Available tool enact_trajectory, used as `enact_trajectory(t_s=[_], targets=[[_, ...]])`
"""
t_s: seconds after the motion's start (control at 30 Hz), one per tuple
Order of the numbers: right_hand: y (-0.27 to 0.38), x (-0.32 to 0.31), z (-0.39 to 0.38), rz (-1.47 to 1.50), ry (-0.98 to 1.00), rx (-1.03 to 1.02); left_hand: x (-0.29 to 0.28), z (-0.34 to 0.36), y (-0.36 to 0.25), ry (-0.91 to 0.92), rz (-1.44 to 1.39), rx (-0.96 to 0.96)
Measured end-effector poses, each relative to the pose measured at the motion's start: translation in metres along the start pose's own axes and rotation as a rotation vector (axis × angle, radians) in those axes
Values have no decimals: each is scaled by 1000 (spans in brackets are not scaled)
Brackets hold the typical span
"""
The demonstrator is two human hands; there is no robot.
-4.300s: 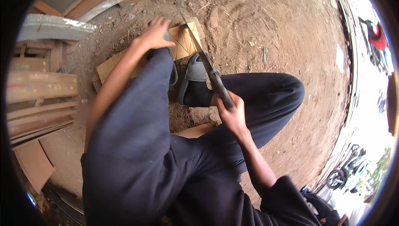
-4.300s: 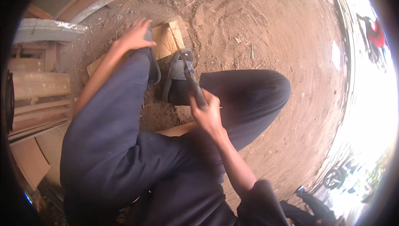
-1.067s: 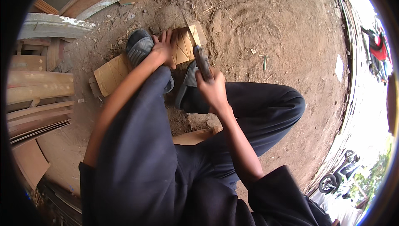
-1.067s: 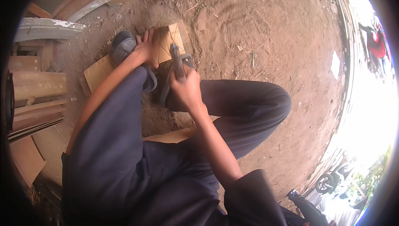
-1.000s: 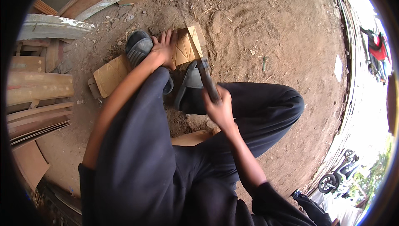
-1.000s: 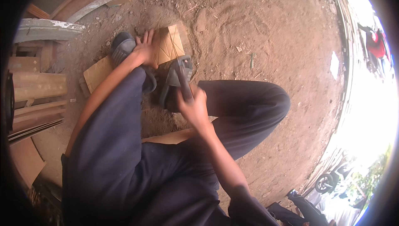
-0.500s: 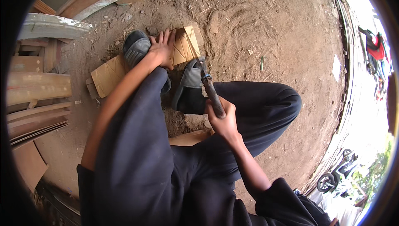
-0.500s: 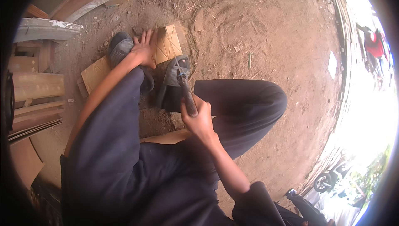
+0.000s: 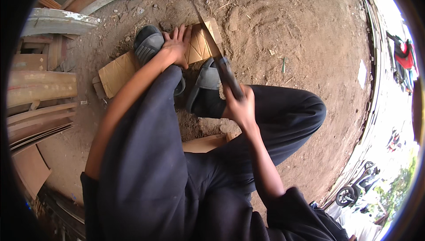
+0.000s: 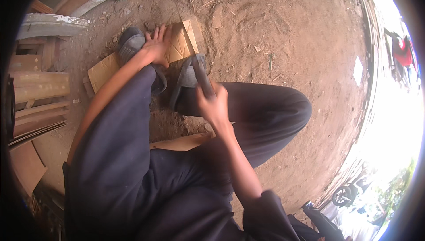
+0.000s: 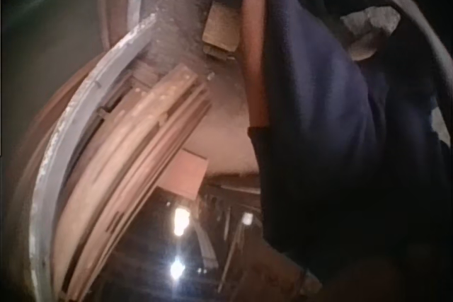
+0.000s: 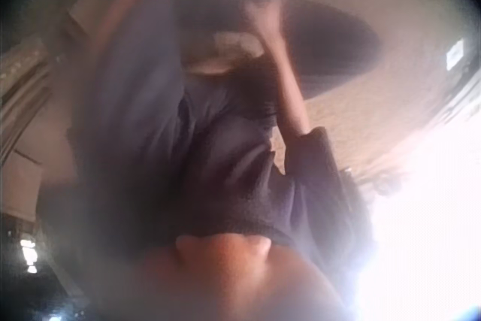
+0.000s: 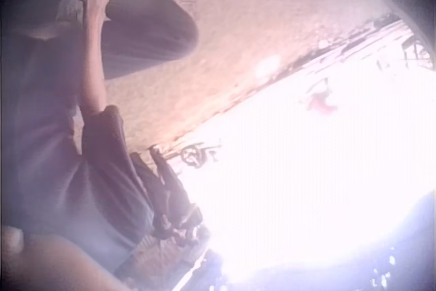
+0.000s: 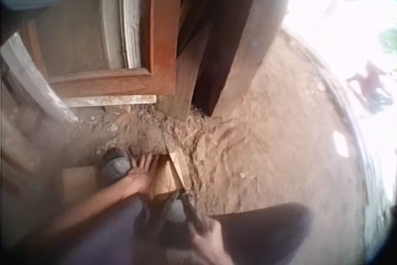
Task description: The person sits on the ground and uses a hand saw to cut a small wooden block placed between their feet. They hold the wood steady with their left hand and saw with their right hand, then reposition the block to continue cutting.
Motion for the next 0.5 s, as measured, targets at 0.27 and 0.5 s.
enact_trajectory(t_s=[0.27, 0.5], targets=[[-13, -4, -36, 15, -18, -194, -1, -1, 1, -53, 1, -16], [17, 32, 33, 61, -38, -32, 5, 4, -5, -53, 120, 17]])
Point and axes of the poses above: each hand's wrist, its own z-axis towards the middle knuckle, its own x-axis out of the palm, y = z × x, the point moved 3 cm from there along z, towards the middle knuckle, and after that the axes turned 9 degrees about -y, right-handed, at the moved point
